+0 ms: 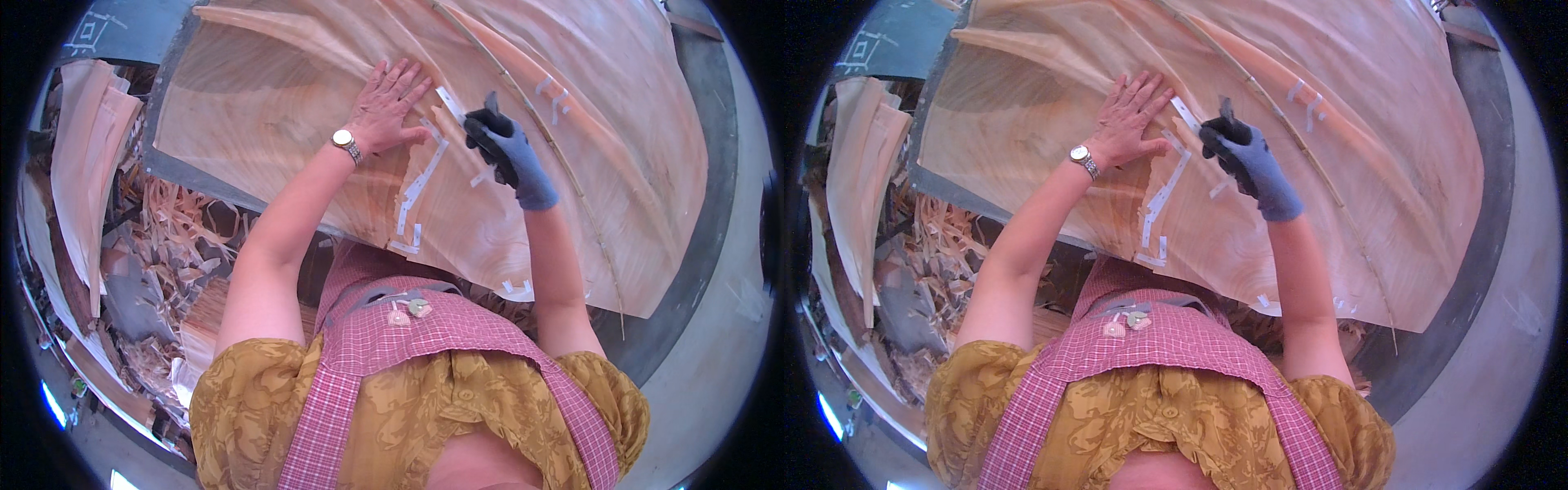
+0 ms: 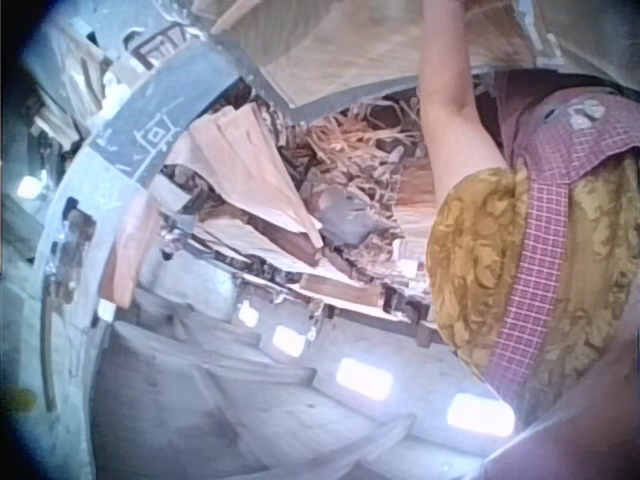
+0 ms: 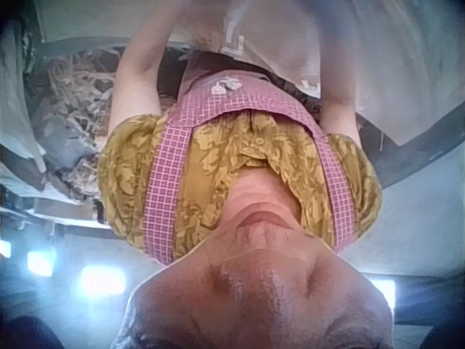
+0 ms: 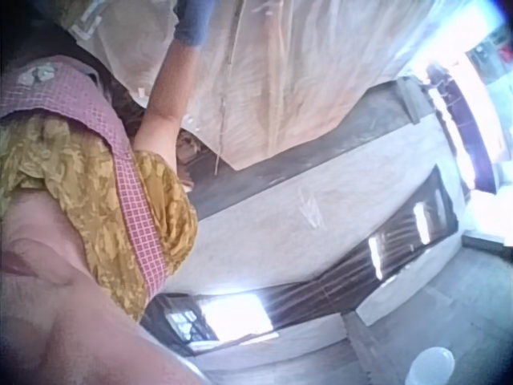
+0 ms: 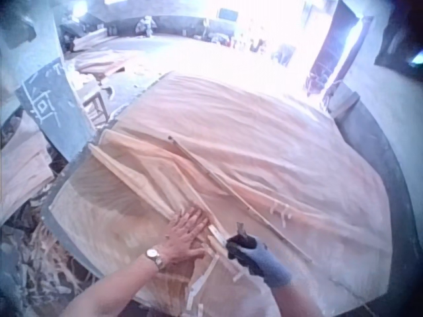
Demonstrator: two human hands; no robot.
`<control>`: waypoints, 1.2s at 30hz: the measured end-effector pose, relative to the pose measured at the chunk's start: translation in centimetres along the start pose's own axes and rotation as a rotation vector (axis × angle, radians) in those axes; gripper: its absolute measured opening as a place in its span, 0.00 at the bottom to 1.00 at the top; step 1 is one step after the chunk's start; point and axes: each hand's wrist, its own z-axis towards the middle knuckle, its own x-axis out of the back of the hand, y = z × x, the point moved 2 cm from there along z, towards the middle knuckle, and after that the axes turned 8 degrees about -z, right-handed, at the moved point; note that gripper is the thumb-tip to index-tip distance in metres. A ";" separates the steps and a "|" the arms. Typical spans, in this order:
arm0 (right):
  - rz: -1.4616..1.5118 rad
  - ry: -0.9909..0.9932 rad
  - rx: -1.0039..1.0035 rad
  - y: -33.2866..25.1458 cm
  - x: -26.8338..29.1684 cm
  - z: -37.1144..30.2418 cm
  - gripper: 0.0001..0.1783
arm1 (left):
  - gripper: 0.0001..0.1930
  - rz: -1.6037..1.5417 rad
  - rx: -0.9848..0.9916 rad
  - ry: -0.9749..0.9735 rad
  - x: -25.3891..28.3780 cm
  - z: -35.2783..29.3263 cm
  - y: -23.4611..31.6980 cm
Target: The person uses a utility knife to cut thin sheets of wood veneer on a workbench, removing small strips and trimming the edges.
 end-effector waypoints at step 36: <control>-1.008 0.273 0.460 3.5 -2.3 4.2 0.10 | 0.24 0.186 -0.039 0.093 -1.5 -1.2 6.1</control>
